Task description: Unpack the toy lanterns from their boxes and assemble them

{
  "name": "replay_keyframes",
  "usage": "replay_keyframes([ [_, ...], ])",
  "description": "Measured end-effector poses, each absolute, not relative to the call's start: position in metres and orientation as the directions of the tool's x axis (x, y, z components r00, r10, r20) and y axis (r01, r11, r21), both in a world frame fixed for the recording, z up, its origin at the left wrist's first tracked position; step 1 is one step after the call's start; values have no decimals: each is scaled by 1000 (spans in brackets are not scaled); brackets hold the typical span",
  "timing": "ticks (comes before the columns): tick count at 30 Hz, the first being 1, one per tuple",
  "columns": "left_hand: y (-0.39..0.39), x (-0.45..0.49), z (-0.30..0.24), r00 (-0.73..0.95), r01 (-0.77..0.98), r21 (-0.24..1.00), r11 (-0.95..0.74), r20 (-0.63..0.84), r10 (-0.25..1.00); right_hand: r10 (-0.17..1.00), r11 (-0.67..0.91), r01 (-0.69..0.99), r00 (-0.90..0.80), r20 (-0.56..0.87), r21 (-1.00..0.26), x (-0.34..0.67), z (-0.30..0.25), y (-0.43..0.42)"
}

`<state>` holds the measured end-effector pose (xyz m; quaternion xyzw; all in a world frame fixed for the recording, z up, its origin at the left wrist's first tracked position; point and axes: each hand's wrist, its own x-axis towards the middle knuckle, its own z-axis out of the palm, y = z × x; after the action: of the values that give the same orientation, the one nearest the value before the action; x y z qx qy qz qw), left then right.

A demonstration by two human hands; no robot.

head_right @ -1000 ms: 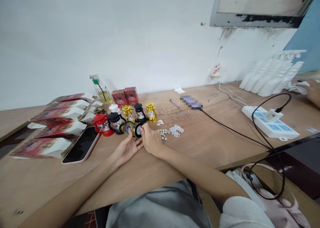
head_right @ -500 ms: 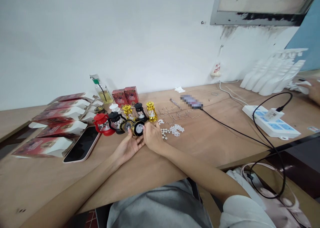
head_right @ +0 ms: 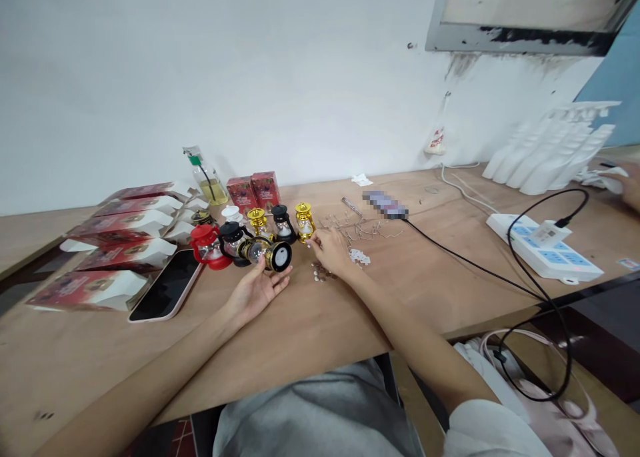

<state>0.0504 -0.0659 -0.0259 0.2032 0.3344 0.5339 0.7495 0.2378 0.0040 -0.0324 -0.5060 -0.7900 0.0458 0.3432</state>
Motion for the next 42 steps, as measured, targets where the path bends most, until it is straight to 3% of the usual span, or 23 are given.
replay_keyframes([
  [5, -69, 51, -21, 209, -651, 671, 354, -290, 934, 844, 488, 740, -265, 466, -463, 238, -35, 7],
  [13, -70, 52, -18, 205, -652, 663, 368, -312, 927, 911, 304, 817, -99, 401, -490, 247, -34, 13],
  [20, -70, 51, -19, 209, -656, 658, 369, -312, 927, 885, 330, 826, -101, 455, -457, 248, -33, 10],
  [23, -69, 50, -21, 215, -648, 669, 364, -298, 930, 839, 384, 792, -86, 537, -474, 243, -32, 4],
  [28, -68, 50, -20, 208, -627, 690, 361, -299, 931, 674, 619, 608, -85, 734, -497, 227, -28, -18],
  [35, -70, 49, -18, 231, -628, 692, 355, -269, 935, 459, 874, 332, -324, 827, -355, 214, -22, -46],
  [42, -68, 48, -18, 252, -617, 698, 364, -263, 931, 462, 875, 325, -334, 821, -360, 212, -29, -42],
])
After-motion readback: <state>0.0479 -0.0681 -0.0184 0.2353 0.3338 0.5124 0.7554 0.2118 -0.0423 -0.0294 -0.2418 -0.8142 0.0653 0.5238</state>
